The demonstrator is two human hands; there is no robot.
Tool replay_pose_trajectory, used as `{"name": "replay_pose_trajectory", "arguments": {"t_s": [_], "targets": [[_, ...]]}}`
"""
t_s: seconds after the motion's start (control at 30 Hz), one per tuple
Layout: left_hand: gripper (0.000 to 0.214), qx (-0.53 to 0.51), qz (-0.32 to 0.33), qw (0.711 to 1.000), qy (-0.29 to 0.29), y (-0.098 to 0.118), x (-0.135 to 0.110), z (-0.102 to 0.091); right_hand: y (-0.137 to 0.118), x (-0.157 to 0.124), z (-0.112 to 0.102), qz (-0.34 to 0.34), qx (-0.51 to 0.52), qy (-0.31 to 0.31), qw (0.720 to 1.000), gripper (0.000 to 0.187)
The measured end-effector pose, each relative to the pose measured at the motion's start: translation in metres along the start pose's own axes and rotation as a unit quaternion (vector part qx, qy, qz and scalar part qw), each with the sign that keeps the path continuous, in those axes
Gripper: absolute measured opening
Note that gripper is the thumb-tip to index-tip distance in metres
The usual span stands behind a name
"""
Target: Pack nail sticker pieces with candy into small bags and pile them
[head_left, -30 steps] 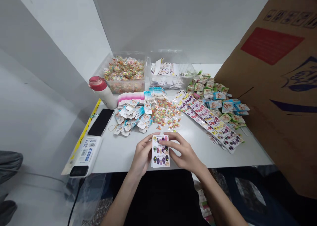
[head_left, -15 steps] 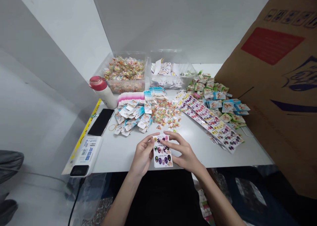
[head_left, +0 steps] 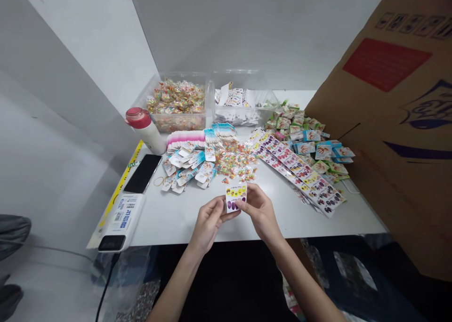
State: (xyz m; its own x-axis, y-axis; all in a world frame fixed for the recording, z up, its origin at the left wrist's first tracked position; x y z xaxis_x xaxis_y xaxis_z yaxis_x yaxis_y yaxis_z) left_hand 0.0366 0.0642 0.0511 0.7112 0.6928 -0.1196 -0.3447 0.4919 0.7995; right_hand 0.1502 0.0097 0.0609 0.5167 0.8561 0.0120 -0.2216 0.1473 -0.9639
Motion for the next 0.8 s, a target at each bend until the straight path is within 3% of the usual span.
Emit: {"name": "replay_pose_trajectory", "arguments": {"t_s": [0.17,0.23,0.3,0.37,0.43,0.53,0.6,0.7,0.8], "targets": [[0.032,0.108,0.002,0.994,0.020,0.004,-0.002,0.002,0.007,0.005,0.008,0.067,0.003,-0.036,0.997,0.025],[0.031,0.113,-0.007,0.992,0.046,0.003,-0.001,-0.001,0.002,0.006,0.007,0.041,-0.023,-0.048,0.998,0.017],[0.037,0.102,-0.015,0.992,0.070,0.002,0.000,-0.005,-0.011,0.007,0.005,-0.035,-0.101,-0.058,0.993,0.016],[0.045,0.082,-0.026,0.993,0.076,0.000,0.001,-0.009,-0.026,0.002,0.005,-0.140,-0.208,-0.083,0.965,0.026],[0.047,0.055,-0.038,0.996,0.055,-0.002,0.000,-0.010,-0.035,-0.006,0.008,-0.229,-0.299,-0.117,0.919,0.039],[0.040,-0.005,-0.050,0.999,0.010,-0.005,-0.002,-0.009,-0.036,-0.015,0.010,-0.287,-0.381,-0.164,0.863,0.055],[0.033,-0.025,-0.052,0.998,0.012,-0.009,-0.003,-0.014,-0.032,-0.016,0.010,-0.282,-0.410,-0.190,0.846,0.059],[0.030,0.043,-0.043,0.996,0.062,-0.017,-0.001,-0.028,-0.019,-0.007,0.011,-0.230,-0.403,-0.230,0.855,0.057],[0.039,0.143,-0.004,0.983,0.113,-0.022,0.006,-0.040,-0.002,0.026,0.003,-0.167,-0.402,-0.173,0.884,0.041]]}}
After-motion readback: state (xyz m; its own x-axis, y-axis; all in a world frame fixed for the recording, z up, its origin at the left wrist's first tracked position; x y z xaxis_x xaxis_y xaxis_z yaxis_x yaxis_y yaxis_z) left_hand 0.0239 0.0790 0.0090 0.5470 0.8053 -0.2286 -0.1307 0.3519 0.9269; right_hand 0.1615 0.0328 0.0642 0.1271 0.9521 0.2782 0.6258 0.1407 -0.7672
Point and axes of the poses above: each hand's wrist, its own x-axis towards the middle knuckle, its own z-axis out of the palm, y = z × x, the point moved 8 cm from there along x, towards the middle knuckle, and after that the axes turned 1 degree about z, right-handed, at the moved point
